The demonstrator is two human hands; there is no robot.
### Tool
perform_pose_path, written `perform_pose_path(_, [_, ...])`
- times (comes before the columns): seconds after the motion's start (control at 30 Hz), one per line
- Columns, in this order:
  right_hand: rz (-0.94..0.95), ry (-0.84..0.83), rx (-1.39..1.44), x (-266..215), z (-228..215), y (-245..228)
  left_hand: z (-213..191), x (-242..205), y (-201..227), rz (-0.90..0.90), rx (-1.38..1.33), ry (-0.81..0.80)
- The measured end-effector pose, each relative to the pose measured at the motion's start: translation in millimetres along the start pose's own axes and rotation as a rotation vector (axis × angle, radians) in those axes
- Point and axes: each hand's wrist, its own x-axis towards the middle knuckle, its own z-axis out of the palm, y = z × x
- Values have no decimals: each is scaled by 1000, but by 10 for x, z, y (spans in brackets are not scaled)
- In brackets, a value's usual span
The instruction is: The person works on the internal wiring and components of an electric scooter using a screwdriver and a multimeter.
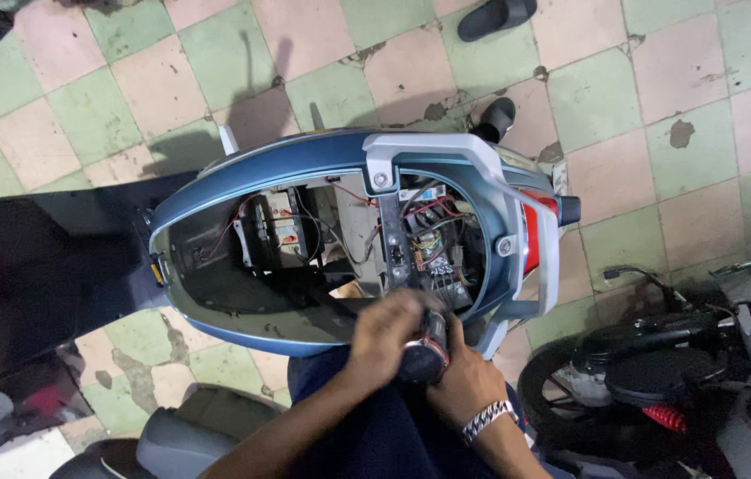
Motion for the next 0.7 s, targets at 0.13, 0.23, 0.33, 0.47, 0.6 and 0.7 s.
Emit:
perform_pose_path(0.13, [-12, -11, -42, -59, 2, -6, -325, 167, -479, -201, 297, 143])
perform_pose_path(0.23, [-20, 23, -44, -96, -6, -3, -407, 181, -684, -271, 456, 125])
perform_pose_path(0.33, [-14, 18, -35, -108, -9, 11, -409, 229, -819, -39, 648, 39])
perform_pose_path(0.47, [-48, 28, -31, -132, -6, 63, -312, 269, -918, -123, 759, -28])
perform_pose_path(0.6, [-51, 39, 8, -168, -28, 138, -206, 336, -1073, 39, 905, -47])
perform_pose_path(0.7, [-39, 15, 11, -190, -75, 165, -194, 450, -1260, 203, 1000, -145])
